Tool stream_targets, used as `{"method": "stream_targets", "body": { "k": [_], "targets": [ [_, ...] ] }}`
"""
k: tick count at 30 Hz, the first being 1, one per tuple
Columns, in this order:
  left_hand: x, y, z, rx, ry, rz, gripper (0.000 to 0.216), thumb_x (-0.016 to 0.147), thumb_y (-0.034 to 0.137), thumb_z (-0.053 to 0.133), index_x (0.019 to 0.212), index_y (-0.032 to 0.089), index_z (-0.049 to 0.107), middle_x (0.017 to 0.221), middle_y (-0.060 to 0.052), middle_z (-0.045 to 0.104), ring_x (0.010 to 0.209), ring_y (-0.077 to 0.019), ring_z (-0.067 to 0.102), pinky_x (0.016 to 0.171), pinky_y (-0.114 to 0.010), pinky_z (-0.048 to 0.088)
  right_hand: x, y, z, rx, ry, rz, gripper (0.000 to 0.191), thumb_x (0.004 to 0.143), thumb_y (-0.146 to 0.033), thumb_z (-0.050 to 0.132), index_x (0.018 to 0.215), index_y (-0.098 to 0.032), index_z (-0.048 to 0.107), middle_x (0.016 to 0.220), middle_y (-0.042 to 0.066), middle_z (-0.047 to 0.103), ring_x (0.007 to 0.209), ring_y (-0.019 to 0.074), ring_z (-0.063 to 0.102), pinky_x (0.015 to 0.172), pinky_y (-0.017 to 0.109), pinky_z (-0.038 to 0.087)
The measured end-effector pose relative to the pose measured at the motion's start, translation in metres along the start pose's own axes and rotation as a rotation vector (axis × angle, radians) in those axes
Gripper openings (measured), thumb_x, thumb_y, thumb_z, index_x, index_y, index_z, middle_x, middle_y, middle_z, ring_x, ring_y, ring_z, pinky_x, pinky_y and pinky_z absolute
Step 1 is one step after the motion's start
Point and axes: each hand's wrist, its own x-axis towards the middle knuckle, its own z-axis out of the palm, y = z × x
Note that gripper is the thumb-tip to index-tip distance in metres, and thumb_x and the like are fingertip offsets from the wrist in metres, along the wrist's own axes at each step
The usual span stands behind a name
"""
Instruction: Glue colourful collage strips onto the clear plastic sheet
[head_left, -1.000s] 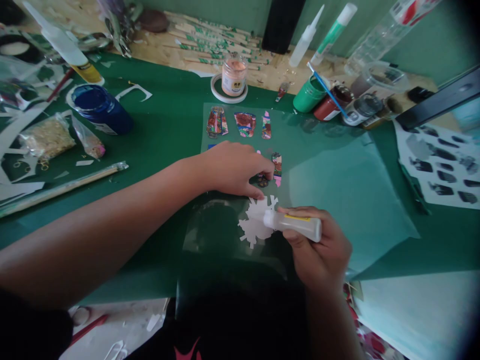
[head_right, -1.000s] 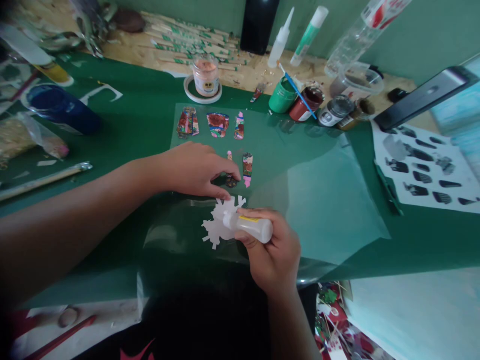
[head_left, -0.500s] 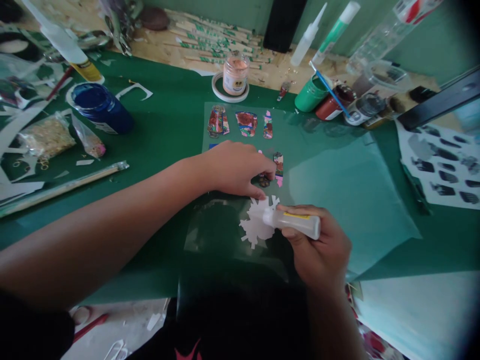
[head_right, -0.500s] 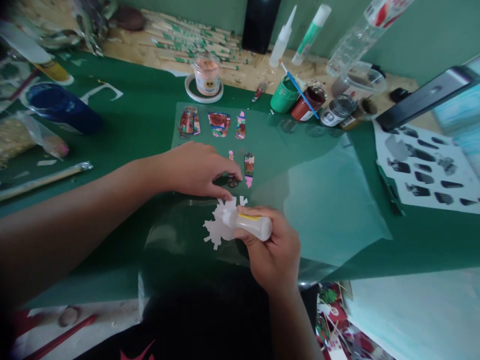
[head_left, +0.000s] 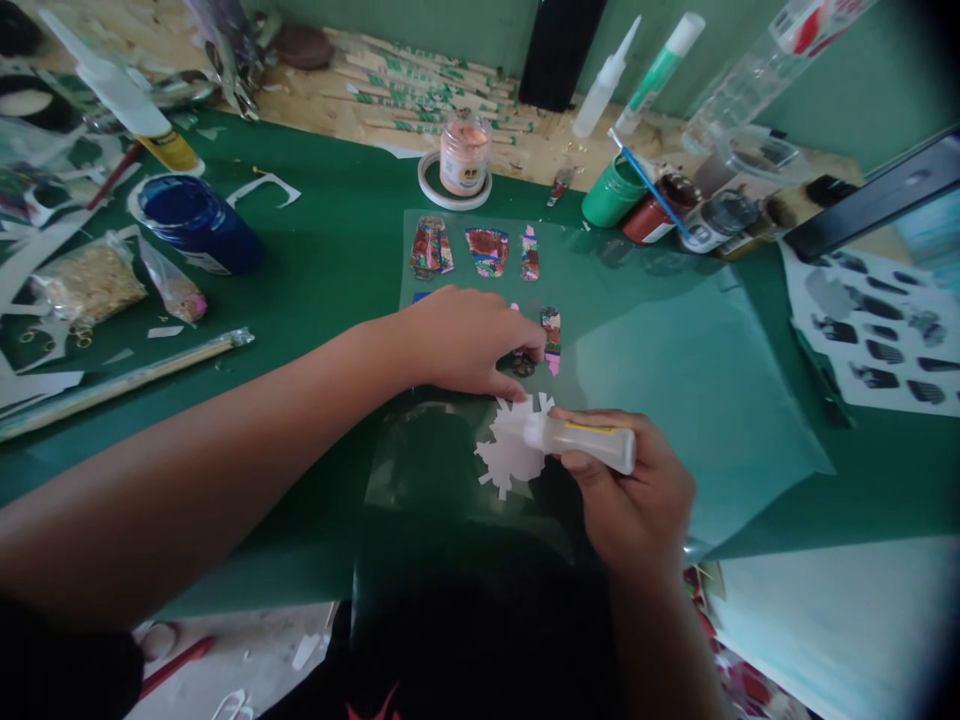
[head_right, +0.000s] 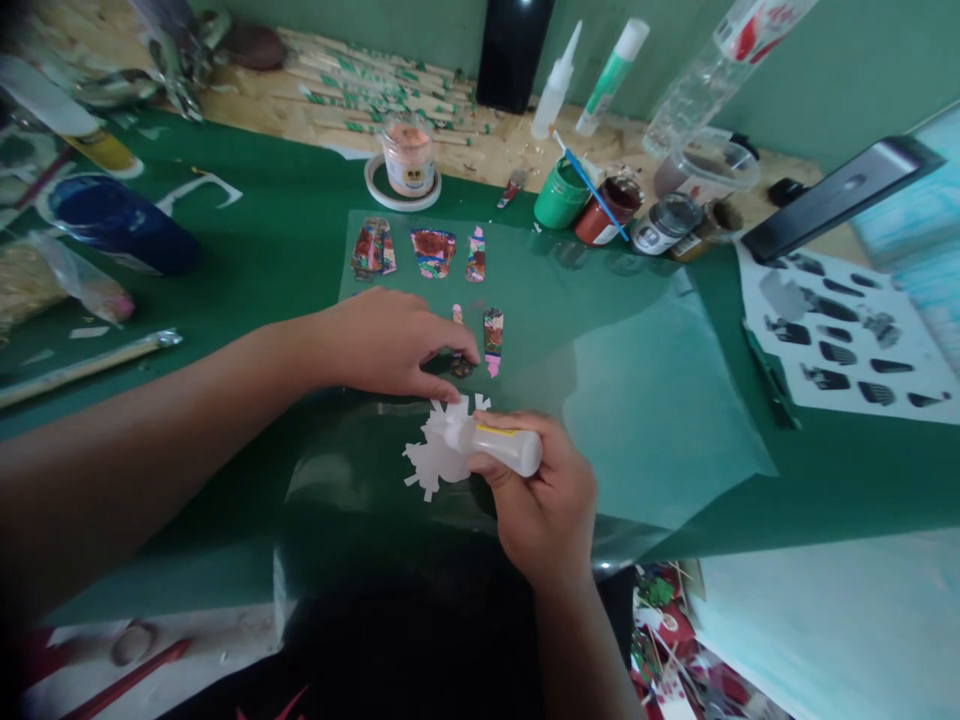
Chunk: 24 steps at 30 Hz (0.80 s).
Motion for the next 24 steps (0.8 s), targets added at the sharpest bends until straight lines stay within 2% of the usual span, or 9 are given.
{"method": "stream_targets", "body": {
  "k": [13,24],
  "targets": [
    [0.0008,0.0003,0.0007,-0.002,-0.003,-0.021,0.053,0.081,0.065,0.063,0.127,0.039,0.063,0.110,-0.004,0.074,0.107,-0.0291,0.064,0.080,-0.033,0.044,0.0035,-0.0047,0.0022,0.004,0.024,0.071,0.018,0.081,-0.029,0.078,0.098,-0.025,0.072,0.099,0.002,0.079,0.088,0.0190,0.074,0.076,0.030,0.060],
    [0.0016,0.0007,0.0010,-0.010,0.008,-0.029,0.050,0.081,0.063,0.065,0.125,0.038,0.065,0.108,-0.004,0.074,0.108,-0.0300,0.064,0.078,-0.033,0.043,0.0025,-0.0027,0.0024,-0.010,0.023,0.123,0.019,0.082,-0.030,0.077,0.100,-0.026,0.072,0.103,0.003,0.079,0.090,0.0201,0.074,0.077,0.033,0.060]
  ]
}}
